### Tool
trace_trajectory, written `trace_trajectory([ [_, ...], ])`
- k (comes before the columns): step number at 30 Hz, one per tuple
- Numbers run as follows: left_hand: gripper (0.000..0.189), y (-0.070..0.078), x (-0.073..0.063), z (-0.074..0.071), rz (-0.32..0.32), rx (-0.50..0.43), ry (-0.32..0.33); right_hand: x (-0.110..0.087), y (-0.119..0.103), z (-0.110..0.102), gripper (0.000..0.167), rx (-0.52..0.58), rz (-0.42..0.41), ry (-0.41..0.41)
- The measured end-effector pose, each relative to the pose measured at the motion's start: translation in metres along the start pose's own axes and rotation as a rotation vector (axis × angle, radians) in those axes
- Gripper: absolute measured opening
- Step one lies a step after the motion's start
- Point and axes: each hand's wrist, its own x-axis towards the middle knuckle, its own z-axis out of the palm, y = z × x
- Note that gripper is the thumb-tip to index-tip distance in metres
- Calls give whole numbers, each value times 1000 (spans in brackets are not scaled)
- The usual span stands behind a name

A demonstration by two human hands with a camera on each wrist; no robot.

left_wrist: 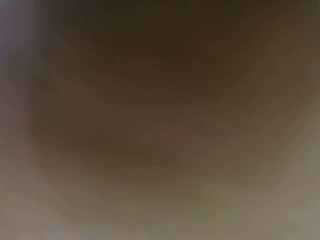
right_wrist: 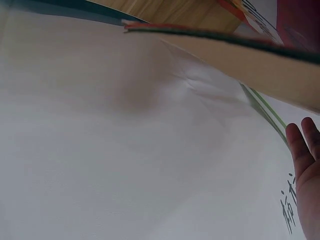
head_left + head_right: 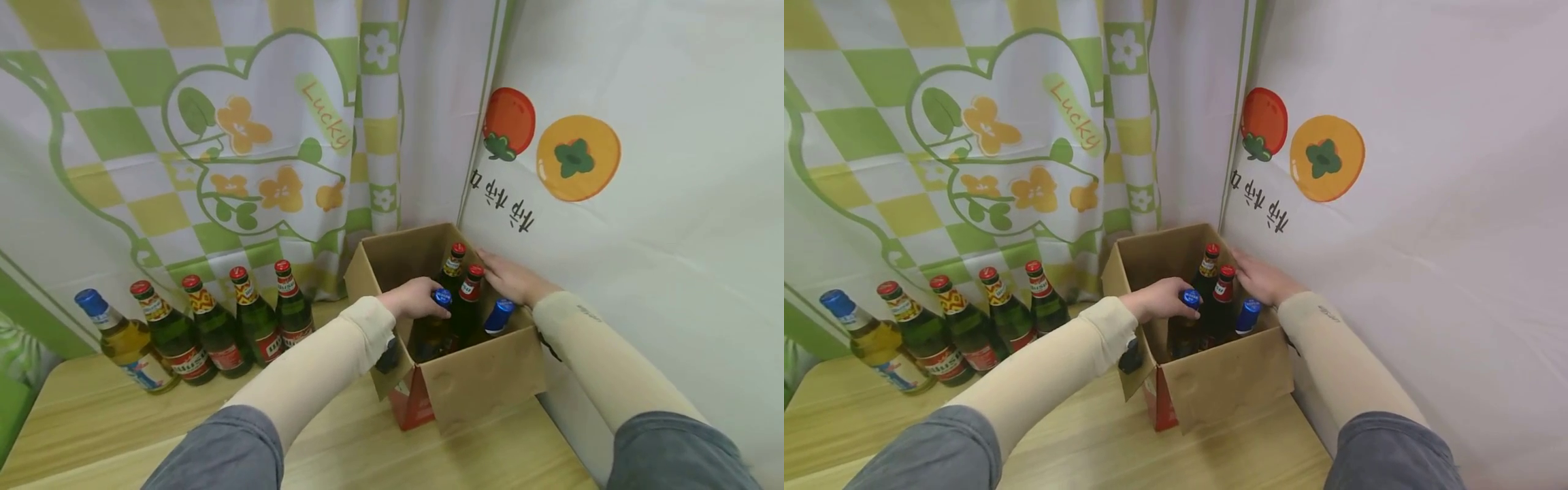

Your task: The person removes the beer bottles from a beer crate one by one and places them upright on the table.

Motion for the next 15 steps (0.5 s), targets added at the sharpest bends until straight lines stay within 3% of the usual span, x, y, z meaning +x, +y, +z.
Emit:
trace_trajectory([
  [2, 22, 0, 0, 0, 41, 61, -47, 0, 0, -1, 56, 5, 11, 1],
  [5, 25, 1, 1, 0, 53, 117, -100, 0, 1, -2, 57, 2, 29, -6],
  [8, 36, 1, 2, 3, 55, 176, -226, 0, 2, -1, 58, 1, 39, -15],
  [11, 35, 2, 3, 8, 122, 280, -337, 0, 3, 0, 58, 3, 38, -15],
  [13, 29, 4, 3, 10, 168, 329, -368, 1, 3, 1, 58, 4, 35, -16],
  [15, 26, 3, 2, 12, 212, 388, -360, 1, 3, 2, 57, 3, 35, -14],
])
